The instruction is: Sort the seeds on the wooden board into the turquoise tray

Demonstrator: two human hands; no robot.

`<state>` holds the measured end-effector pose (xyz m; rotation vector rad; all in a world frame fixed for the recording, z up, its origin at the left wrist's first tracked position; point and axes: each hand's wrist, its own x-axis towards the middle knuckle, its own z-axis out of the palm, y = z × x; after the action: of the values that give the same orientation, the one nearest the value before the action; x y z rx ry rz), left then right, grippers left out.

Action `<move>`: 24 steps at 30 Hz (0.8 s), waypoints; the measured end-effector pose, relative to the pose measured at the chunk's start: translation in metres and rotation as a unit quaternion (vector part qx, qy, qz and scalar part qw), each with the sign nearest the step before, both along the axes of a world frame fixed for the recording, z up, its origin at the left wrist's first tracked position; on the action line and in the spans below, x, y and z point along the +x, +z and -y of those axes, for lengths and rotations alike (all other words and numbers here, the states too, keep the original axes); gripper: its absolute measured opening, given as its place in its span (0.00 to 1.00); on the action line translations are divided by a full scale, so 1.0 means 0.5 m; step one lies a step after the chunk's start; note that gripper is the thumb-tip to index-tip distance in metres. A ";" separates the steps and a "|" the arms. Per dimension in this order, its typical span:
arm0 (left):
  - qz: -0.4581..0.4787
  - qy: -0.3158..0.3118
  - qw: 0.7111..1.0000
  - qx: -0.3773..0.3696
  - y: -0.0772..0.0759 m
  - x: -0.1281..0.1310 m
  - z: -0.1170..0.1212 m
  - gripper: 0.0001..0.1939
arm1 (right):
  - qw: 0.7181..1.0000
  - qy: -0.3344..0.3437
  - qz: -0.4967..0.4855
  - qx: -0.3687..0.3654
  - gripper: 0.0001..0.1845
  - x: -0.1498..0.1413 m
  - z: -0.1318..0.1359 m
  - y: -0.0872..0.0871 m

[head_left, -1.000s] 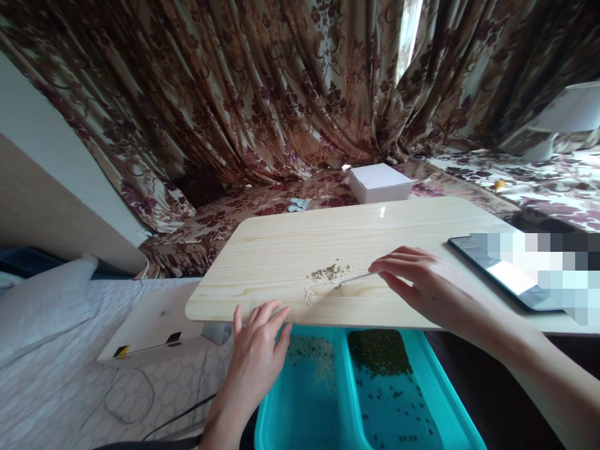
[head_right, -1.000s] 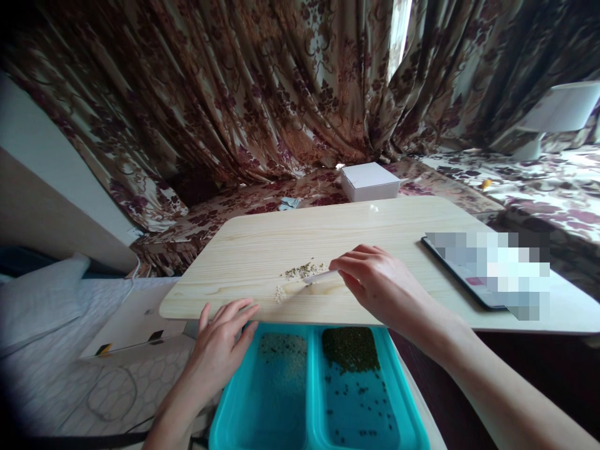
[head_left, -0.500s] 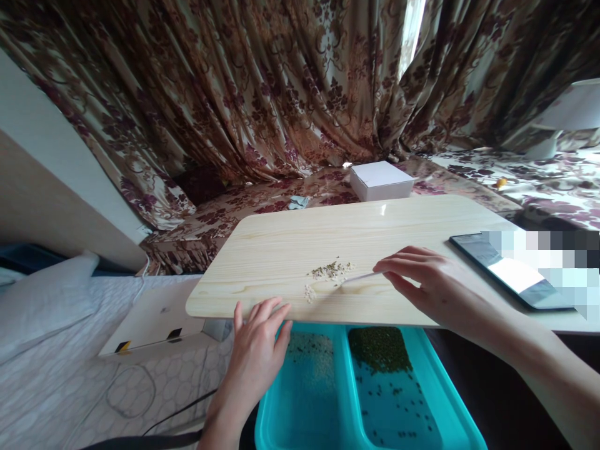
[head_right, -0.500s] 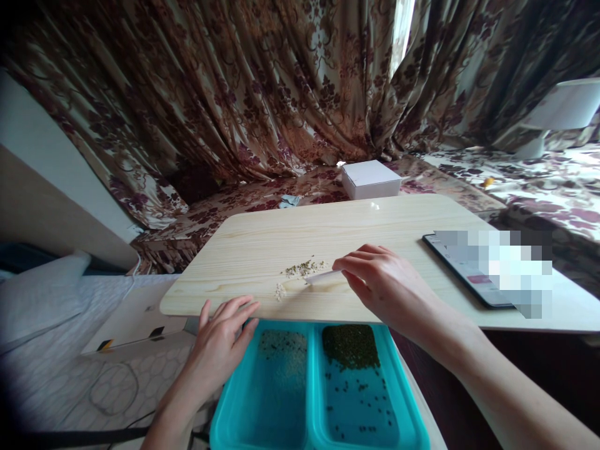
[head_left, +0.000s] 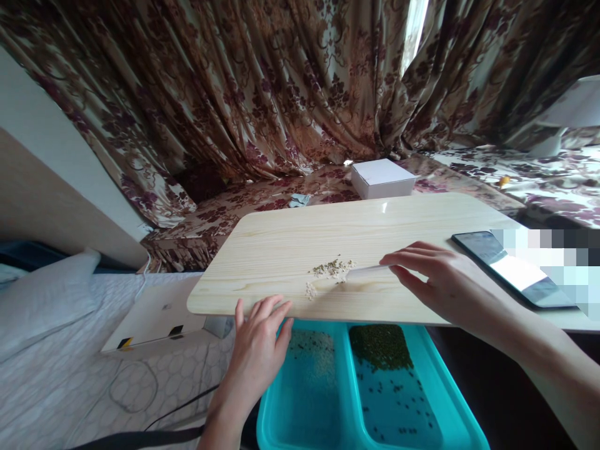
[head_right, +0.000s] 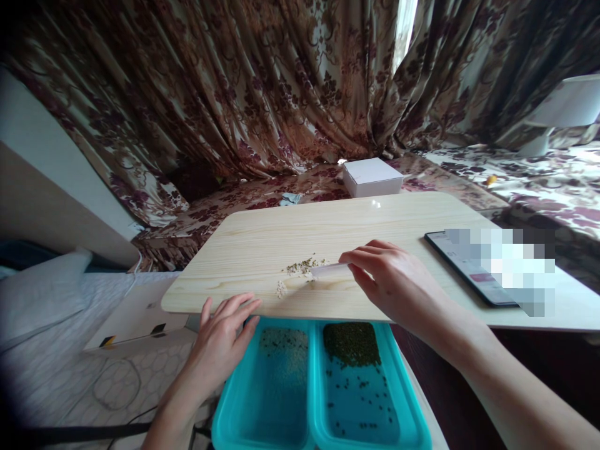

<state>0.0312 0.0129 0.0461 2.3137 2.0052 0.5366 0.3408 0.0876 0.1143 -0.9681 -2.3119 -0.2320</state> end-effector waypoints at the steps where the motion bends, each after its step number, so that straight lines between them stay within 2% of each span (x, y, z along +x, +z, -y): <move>1: 0.001 0.000 1.000 -0.001 0.000 0.000 0.001 0.16 | 1.000 0.000 0.000 0.000 0.13 -0.001 -0.001 0.000; 12: 0.004 -0.007 1.000 -0.007 0.005 0.002 0.004 0.17 | 0.999 0.017 0.004 -0.032 0.14 -0.013 0.005 0.007; 19: 0.001 -0.003 1.000 0.002 0.004 0.002 0.003 0.16 | 0.999 0.033 -0.011 -0.042 0.14 -0.030 -0.015 0.003; 24: -0.001 -0.004 1.000 0.006 0.006 0.002 0.005 0.16 | 0.998 0.041 0.004 -0.046 0.14 -0.020 -0.013 0.006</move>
<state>0.0324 0.0106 0.0489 2.3299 1.9976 0.5464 0.3306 0.0941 0.1171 -0.9158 -2.3803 -0.0974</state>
